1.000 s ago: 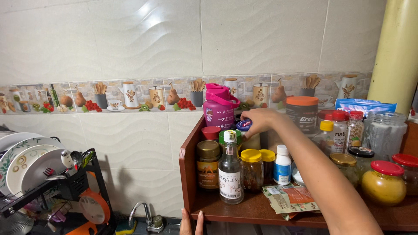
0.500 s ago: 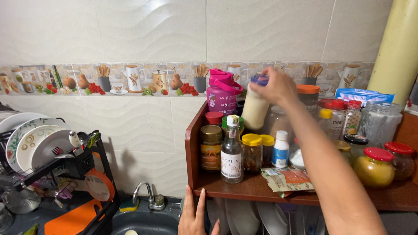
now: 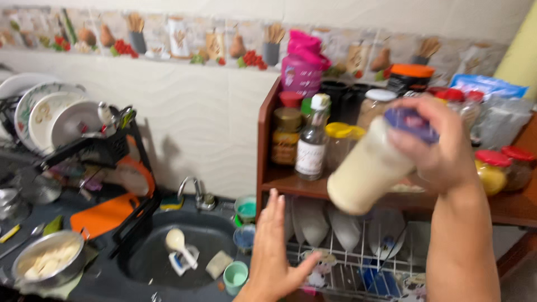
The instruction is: The person stirs ingredients in pots on a stove, organizes dishes in a rack, and retrieves a jar from a shelf. They add a spoonful of the jar's contents to a pan before peeling a green banana by hand and slicing it into the pan using a knife.
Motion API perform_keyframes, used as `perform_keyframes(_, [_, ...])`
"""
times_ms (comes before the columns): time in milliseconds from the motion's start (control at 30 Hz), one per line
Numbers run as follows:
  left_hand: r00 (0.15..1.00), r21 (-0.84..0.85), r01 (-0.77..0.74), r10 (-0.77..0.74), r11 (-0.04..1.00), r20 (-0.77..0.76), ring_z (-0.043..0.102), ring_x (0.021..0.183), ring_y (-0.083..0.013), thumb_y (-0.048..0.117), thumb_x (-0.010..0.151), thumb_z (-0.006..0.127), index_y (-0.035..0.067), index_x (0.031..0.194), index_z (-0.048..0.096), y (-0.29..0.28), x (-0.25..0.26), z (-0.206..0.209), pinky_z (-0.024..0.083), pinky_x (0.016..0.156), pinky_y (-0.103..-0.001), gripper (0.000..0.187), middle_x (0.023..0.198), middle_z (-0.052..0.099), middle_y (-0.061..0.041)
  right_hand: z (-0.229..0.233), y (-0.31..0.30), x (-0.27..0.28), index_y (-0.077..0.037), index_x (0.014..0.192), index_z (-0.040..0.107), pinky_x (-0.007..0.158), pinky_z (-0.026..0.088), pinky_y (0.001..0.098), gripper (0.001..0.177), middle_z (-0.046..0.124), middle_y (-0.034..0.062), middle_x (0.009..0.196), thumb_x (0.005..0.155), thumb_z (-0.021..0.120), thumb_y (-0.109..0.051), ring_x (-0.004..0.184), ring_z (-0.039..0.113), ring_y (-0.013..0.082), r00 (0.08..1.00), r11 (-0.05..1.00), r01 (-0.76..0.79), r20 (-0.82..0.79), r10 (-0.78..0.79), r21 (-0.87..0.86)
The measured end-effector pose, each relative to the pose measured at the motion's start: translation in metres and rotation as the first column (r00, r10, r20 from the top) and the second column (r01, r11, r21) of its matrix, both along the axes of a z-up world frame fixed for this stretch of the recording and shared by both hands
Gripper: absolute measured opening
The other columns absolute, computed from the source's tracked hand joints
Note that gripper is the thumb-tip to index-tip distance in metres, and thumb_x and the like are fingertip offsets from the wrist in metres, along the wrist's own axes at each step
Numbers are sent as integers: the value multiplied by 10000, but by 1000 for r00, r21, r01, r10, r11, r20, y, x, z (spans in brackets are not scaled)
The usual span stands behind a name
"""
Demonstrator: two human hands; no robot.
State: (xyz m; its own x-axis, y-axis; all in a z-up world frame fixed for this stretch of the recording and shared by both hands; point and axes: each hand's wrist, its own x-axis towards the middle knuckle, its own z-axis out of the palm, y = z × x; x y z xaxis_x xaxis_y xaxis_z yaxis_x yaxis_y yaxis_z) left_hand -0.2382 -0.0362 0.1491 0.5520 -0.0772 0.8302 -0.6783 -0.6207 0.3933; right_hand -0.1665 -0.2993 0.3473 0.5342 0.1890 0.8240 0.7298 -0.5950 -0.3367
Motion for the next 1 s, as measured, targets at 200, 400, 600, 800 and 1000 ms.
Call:
perform_keyframes(200, [951,-175,181,-217,968,-220,478,1439,-357,630,694,802,10,1569,215,18,-50,-30,378,1164,-435,1222,1573,421,-236,-125,98,-66,-151,1112,725,812,498,343,584,681,39,1007,651,710,-509,873,666,209,979,983,-153,-152,137,-97])
perform_keyframes(400, [934,-303,-163,48,939,-354,681,1239,-287,421,584,877,77,1439,489,93,-78,-150,523,1031,-393,1000,1402,659,-124,-238,214,-103,-224,1126,691,684,546,322,612,644,-34,921,597,804,-509,775,689,180,914,965,-206,-383,131,-162])
perform_keyframes(600, [813,-298,-461,264,836,-519,746,963,-231,379,547,848,161,1239,632,202,-139,-206,588,840,-360,757,1115,747,-19,-278,340,-123,-199,1053,609,578,537,443,592,622,-28,924,656,772,-606,849,675,236,862,783,-425,-467,196,-455])
perform_keyframes(800, [670,-233,-644,391,729,-631,746,809,-225,373,491,839,187,1188,627,320,-199,-222,603,683,-356,752,978,748,18,-304,480,-140,-119,1016,619,482,436,418,503,558,26,807,740,663,-537,672,570,261,662,557,-749,-442,605,-358])
perform_keyframes(1000, [691,-208,-614,390,762,-608,755,917,-230,410,537,837,110,1230,631,438,-250,-231,594,809,-344,782,1060,763,-59,-313,605,-156,-80,925,633,434,347,372,384,460,31,714,788,611,-438,505,459,243,352,281,-915,-233,906,-289])
